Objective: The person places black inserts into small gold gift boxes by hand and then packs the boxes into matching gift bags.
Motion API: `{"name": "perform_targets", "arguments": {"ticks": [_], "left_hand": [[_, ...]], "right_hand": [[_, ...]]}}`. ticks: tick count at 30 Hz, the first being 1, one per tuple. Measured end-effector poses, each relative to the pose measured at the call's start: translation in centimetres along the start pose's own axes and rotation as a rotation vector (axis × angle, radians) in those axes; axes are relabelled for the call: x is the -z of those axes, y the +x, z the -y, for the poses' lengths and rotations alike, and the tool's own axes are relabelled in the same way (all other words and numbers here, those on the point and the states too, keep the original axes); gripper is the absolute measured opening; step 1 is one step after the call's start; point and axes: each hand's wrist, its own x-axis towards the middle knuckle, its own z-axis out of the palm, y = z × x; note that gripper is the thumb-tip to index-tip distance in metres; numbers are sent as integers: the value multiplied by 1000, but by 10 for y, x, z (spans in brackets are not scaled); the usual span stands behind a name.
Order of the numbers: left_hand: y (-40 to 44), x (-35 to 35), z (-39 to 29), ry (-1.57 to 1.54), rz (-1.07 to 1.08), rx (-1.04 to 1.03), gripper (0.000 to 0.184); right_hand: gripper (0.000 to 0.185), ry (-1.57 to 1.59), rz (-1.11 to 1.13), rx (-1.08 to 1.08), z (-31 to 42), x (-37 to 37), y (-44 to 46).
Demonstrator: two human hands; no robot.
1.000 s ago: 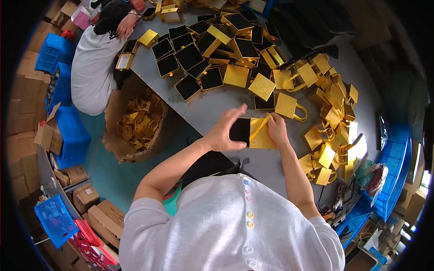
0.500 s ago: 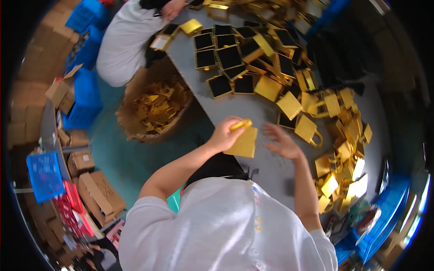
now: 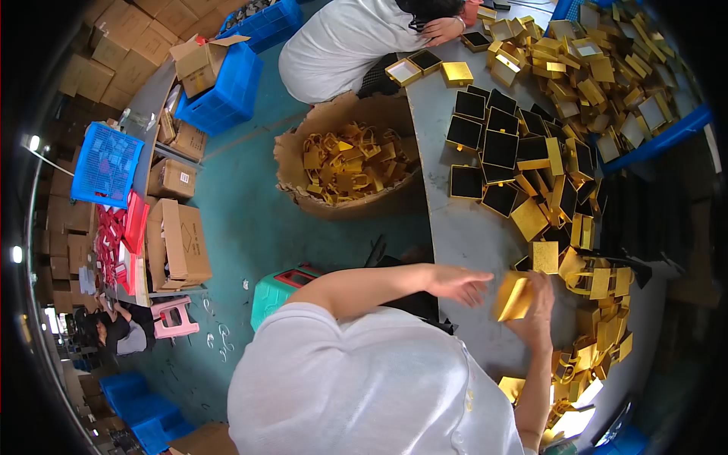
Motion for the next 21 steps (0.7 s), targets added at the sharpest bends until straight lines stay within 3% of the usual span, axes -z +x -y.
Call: {"name": "perform_targets", "arguments": {"ticks": [1, 2, 4, 5, 7, 8, 9, 11, 13, 14, 15, 16, 17, 19, 20, 21], "left_hand": [[16, -3, 6, -168, 242, 77, 62], [16, -12, 5, -158, 250, 85, 62], [18, -29, 4, -137, 427, -119, 61], [19, -30, 6, -138, 443, -106, 61], [16, -27, 10, -426, 468, -183, 57], [12, -27, 8, -393, 345, -136, 55], [8, -25, 4, -352, 230, -81, 52], [7, -24, -4, -301, 283, -55, 61], [2, -31, -15, -142, 181, -238, 75], [1, -35, -17, -136, 196, -206, 75], [-1, -40, -17, 177, -6, -397, 84], [-1, -44, -15, 486, -209, -588, 93], [3, -45, -15, 486, -194, -573, 93], [9, -46, -15, 1186, -345, -911, 107], [11, -49, -18, 1292, -340, -949, 108], [14, -50, -16, 1292, -330, -943, 108]], "right_hand": [[100, 2, 37, 117, 20, 4, 8], [100, -7, 27, 108, 25, 6, 10], [89, -30, -21, 208, 29, 13, 10], [89, -41, -22, 190, 32, 16, 10], [75, -117, 47, 289, 38, 22, 8], [67, -143, 128, 286, 50, 27, 9], [72, -183, 119, 367, 48, 20, 7], [93, -185, 280, 321, 51, 26, 9], [103, 310, 82, 136, 45, 31, 4], [105, 583, 69, 9, 40, 40, 1], [107, 858, 52, -111, 36, 50, -1], [95, 888, -140, -235, 26, 34, -3], [95, 886, -153, -252, 19, 24, 0], [73, 711, -174, -477, 21, 7, 8], [47, 657, -252, -480, 38, 4, 18], [47, 657, -258, -490, 43, 0, 22]]}}
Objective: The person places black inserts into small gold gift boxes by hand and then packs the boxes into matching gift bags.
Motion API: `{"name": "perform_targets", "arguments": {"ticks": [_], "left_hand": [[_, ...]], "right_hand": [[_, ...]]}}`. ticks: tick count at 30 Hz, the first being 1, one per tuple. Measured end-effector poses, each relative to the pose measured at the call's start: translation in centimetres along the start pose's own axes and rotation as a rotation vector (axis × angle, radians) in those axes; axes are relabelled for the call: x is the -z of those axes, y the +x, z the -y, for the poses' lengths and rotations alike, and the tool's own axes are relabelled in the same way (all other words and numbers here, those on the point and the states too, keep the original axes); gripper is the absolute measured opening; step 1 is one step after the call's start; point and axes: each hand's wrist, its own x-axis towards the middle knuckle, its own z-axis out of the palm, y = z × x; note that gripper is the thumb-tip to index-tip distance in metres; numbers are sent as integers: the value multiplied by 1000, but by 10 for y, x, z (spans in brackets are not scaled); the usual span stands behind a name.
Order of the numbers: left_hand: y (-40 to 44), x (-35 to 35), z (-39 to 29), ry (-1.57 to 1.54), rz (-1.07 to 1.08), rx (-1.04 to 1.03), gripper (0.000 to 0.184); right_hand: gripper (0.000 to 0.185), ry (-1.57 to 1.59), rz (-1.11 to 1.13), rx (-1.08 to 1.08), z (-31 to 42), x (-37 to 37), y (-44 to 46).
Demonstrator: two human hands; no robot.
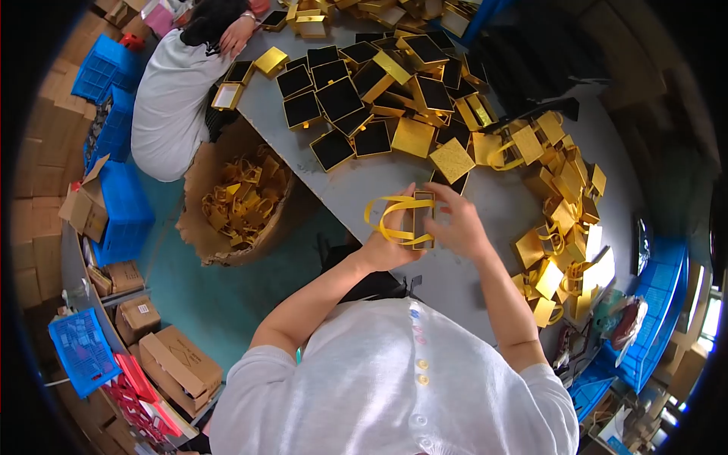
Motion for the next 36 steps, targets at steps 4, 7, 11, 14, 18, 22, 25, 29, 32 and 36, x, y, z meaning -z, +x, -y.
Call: {"name": "perform_targets", "arguments": {"ticks": [4, 7, 11, 14, 18, 22, 25, 29, 32, 36], "left_hand": [[-1, -16, 4, 224, 27, 27, 95], [-3, -20, 2, -78, -141, 114, 103], [11, -13, 2, -66, -103, -50, 108], [14, 29, 49, 28, 191, 25, 105], [36, 129, 159, 881, 140, 305, 105], [25, 136, 171, 996, 321, 319, 105], [17, 125, 153, 957, 361, 374, 107], [18, 122, 157, 834, 271, 428, 108], [9, 127, 154, 824, 310, 376, 100], [-21, 106, 141, 495, 170, 181, 89]], "right_hand": [[15, -380, -333, 257, -3, -16, 9], [12, -105, -744, 349, -22, -11, 18], [48, 832, 34, -407, -59, -21, 17], [49, 1199, 111, -496, -96, -12, 8], [46, 907, -174, -687, -88, -2, 15], [43, 917, -331, -723, -83, 13, 14], [44, 914, -329, -730, -91, 16, 7], [44, 803, -307, -682, -107, 12, 4], [43, 700, -305, -647, -110, 14, 4], [53, 350, -350, -610, -123, 12, 2]]}}
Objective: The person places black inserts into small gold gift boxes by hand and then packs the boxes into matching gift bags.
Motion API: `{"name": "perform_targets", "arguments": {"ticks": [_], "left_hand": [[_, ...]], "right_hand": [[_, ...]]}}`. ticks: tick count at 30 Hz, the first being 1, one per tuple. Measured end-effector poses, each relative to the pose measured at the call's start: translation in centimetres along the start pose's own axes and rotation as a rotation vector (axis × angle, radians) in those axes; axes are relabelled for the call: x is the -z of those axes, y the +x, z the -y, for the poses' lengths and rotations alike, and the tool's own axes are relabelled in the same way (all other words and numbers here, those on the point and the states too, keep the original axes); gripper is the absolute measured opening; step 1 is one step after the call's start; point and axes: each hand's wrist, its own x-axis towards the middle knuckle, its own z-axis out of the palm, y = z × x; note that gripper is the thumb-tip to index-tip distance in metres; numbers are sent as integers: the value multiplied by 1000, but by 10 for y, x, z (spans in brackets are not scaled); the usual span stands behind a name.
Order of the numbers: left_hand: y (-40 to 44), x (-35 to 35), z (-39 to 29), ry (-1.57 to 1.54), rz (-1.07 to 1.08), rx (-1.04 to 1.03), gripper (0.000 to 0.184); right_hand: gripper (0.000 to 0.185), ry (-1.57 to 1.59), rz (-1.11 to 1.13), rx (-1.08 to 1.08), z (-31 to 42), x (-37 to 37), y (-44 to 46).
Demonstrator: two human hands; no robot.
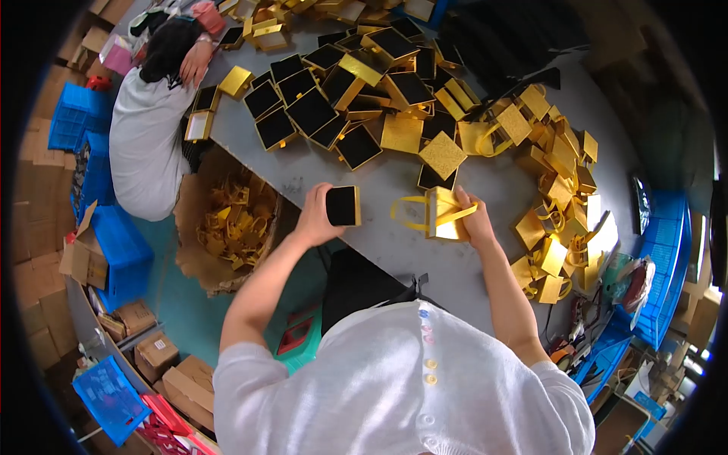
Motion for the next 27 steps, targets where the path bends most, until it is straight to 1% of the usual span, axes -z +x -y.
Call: {"name": "perform_targets", "arguments": {"ticks": [2, 3, 4, 5, 6, 7, 8, 9, 11, 13, 14, 15, 16, 17, 18, 20, 21, 22, 23, 24, 25, 26, 27], "left_hand": [[8, 17, -63, -147, -53, 11, 91], [13, 24, -88, -212, -62, -26, 92], [19, 29, -109, -230, -35, -91, 93], [24, 26, -120, -225, 17, -100, 93], [28, 22, -127, -218, 65, -109, 94], [30, 15, -129, -273, 96, -51, 95], [30, 13, -129, -270, 95, -53, 95], [33, 11, -128, -246, 121, -57, 95], [32, 9, -134, -226, 167, -64, 95], [31, 7, -140, -31, 332, -78, 95], [29, 5, -143, -30, 337, -83, 95], [26, 1, -146, -109, 296, -73, 96], [25, -2, -147, -185, 261, -70, 97], [26, -5, -147, -373, 224, -139, 99], [27, -16, -148, -673, 104, -187, 96], [25, -25, -178, -581, 66, -56, 85], [24, -33, -182, -575, -42, 50, 60], [20, -33, -174, -589, -26, 62, 48], [12, -26, -160, -598, -12, 77, 37], [7, -1, -159, -530, 6, 161, 25], [0, 21, -146, -414, -39, 241, 24], [-8, 44, -115, -157, -103, 185, 24], [-18, 74, -84, -66, -117, 200, 25]], "right_hand": [[57, -289, -111, 79, 0, -2, 0], [57, -286, -114, 64, 3, -6, -5], [57, -260, -73, 45, 12, -13, -10], [57, -236, -29, 33, 21, -18, -15], [57, -235, -25, 33, 25, -22, -19], [54, -126, 18, 11, 29, -24, -22], [51, -15, 59, -11, 31, -25, -23], [53, 40, 65, 6, 31, -23, -25], [52, 60, 33, -15, 28, -21, -31], [51, 73, 5, -36, 22, -18, -36], [50, -6, 8, 20, 17, -17, -37], [49, -85, 12, 77, 13, -17, -37], [49, -73, 1, 76, 10, -20, -37], [47, 5, 37, 50, 7, -26, -41], [45, 82, 59, 25, 3, -29, -47], [46, -20, -73, 245, -17, -61, -58], [48, 1, 37, 294, -18, -63, -65], [53, 15, 148, 365, -13, -56, -62], [53, 19, 108, 372, -8, -39, -61], [57, -204, 65, 386, -7, -21, -66], [62, -426, 20, 394, -4, 1, -68], [68, -652, -27, 396, -1, 28, -69], [75, -883, -68, 385, -1, 58, -70]]}}
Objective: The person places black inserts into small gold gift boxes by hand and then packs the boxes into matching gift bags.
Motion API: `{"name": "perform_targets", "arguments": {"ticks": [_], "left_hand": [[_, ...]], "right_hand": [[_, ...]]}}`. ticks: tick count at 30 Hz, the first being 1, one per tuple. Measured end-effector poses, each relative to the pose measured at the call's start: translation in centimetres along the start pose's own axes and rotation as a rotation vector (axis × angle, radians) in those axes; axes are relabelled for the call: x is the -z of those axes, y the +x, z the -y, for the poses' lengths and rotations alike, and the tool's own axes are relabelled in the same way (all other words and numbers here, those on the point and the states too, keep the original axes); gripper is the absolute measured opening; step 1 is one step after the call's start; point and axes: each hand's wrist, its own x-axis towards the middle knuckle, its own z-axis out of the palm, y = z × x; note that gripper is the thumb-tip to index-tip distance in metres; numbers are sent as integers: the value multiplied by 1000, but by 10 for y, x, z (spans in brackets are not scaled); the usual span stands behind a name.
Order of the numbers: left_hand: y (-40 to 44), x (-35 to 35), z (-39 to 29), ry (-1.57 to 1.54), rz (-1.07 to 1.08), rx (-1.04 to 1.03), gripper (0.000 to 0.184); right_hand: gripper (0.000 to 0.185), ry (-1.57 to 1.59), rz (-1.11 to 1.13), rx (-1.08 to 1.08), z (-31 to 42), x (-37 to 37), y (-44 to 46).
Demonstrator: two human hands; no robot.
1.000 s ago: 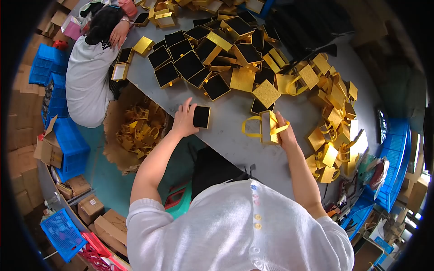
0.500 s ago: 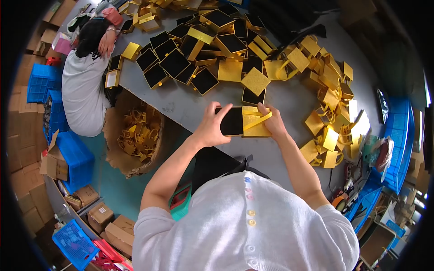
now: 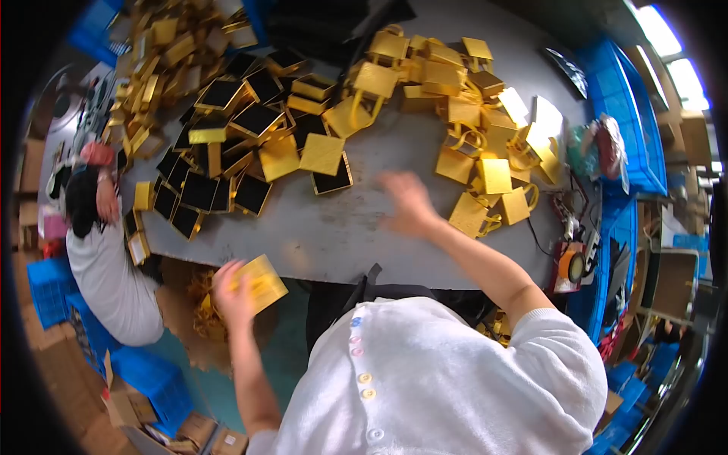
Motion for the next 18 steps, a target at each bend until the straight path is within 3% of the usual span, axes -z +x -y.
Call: {"name": "perform_targets", "arguments": {"ticks": [1, 2, 3, 4, 5, 6, 7, 9, 11, 13, 14, 15, 16, 18], "left_hand": [[-5, 31, 42, 79, -50, 10, 28], [-12, 62, 102, 304, -73, -13, 43], [-21, 82, 103, 765, -117, 161, 59], [-31, 90, 127, 956, -230, 340, 68], [-28, 96, 125, 885, -285, 282, 61], [-19, 90, 125, 653, -245, 256, 57], [-13, 82, 122, 425, -201, 238, 53], [0, 26, 50, -166, -11, 348, 46], [4, -29, -13, -424, 274, 341, 41], [5, -88, -56, -875, 567, 328, 35], [6, -108, -83, -1110, 748, 482, 37], [7, -128, -100, -1343, 1002, 586, 45], [8, -139, -119, -1423, 1213, 704, 61], [8, -155, -147, -1820, 1435, 615, 78]], "right_hand": [[85, -205, -294, -176, -58, -9, 3], [89, -233, -524, -388, -88, 8, -4], [89, -298, -575, -568, -123, 18, -9], [90, -387, -556, -728, -152, 21, -14], [91, -471, -533, -891, -172, 25, -19], [91, -465, -542, -904, -178, 32, -24], [91, -322, -447, -858, -179, 40, -30], [91, -178, -359, -793, -166, 51, -33], [89, 150, -478, -277, -138, 45, -37], [88, 1020, -335, -1, -82, 44, -39], [87, 915, -288, 129, -46, 55, -46], [82, 1066, -226, 195, -20, 47, -48], [76, 944, -204, 342, 0, 45, -51], [69, 646, -171, 579, 29, 39, -52]]}}
